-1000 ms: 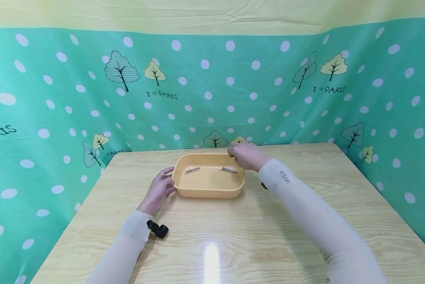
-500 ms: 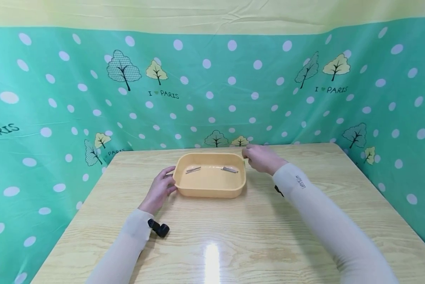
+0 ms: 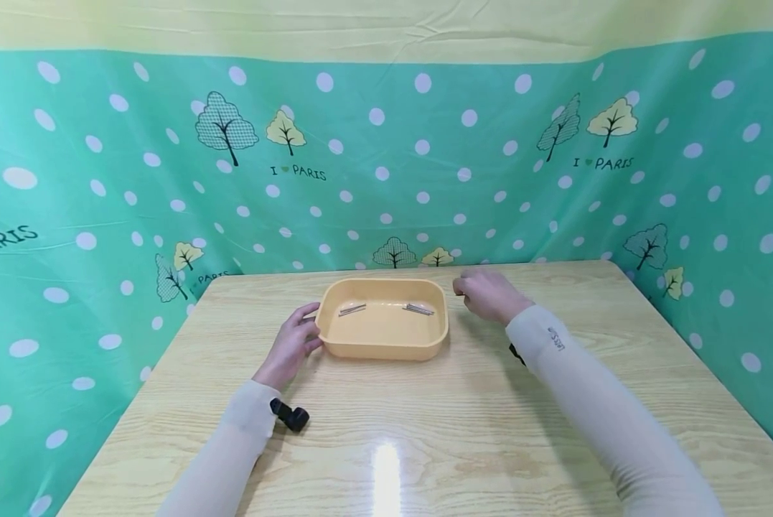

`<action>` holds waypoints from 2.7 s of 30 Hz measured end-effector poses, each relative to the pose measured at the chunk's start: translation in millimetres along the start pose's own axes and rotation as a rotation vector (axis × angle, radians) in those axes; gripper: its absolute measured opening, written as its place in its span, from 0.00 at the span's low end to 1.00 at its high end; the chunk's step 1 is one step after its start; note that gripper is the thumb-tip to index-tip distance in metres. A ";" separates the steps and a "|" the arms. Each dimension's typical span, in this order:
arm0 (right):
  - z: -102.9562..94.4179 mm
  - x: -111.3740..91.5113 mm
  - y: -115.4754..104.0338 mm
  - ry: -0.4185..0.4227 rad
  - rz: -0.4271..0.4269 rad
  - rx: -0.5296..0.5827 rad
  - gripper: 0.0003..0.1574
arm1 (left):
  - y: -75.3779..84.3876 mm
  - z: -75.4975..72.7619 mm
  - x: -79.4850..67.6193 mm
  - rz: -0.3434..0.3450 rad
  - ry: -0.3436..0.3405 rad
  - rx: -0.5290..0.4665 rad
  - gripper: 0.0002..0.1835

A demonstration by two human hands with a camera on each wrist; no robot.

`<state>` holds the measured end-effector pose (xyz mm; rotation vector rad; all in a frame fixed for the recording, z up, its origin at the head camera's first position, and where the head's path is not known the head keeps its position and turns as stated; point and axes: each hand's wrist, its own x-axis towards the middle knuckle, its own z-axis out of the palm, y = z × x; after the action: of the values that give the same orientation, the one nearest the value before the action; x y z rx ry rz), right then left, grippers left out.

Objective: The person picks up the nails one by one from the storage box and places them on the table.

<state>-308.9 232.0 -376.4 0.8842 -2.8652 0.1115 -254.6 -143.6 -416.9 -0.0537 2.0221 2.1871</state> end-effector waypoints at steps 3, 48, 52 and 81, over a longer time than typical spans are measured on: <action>7.3 -1.8 3.3 -0.019 0.006 -0.004 0.14 | 5.3 1.6 -5.4 0.005 -0.019 0.010 0.33; 40.5 -14.0 22.2 -0.163 0.075 -0.082 0.06 | -11.9 -0.8 10.3 0.014 0.048 0.025 0.31; 42.0 -14.2 22.0 -0.161 0.076 -0.082 0.06 | -12.5 -1.0 9.7 0.017 0.049 0.029 0.31; 42.8 -15.5 23.6 -0.155 0.104 -0.047 0.07 | -13.6 -1.1 8.7 0.028 0.045 0.021 0.30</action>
<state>-314.4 255.2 -421.8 0.7675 -3.0438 -0.0151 -261.3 -142.9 -431.6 -0.0734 2.0821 2.1996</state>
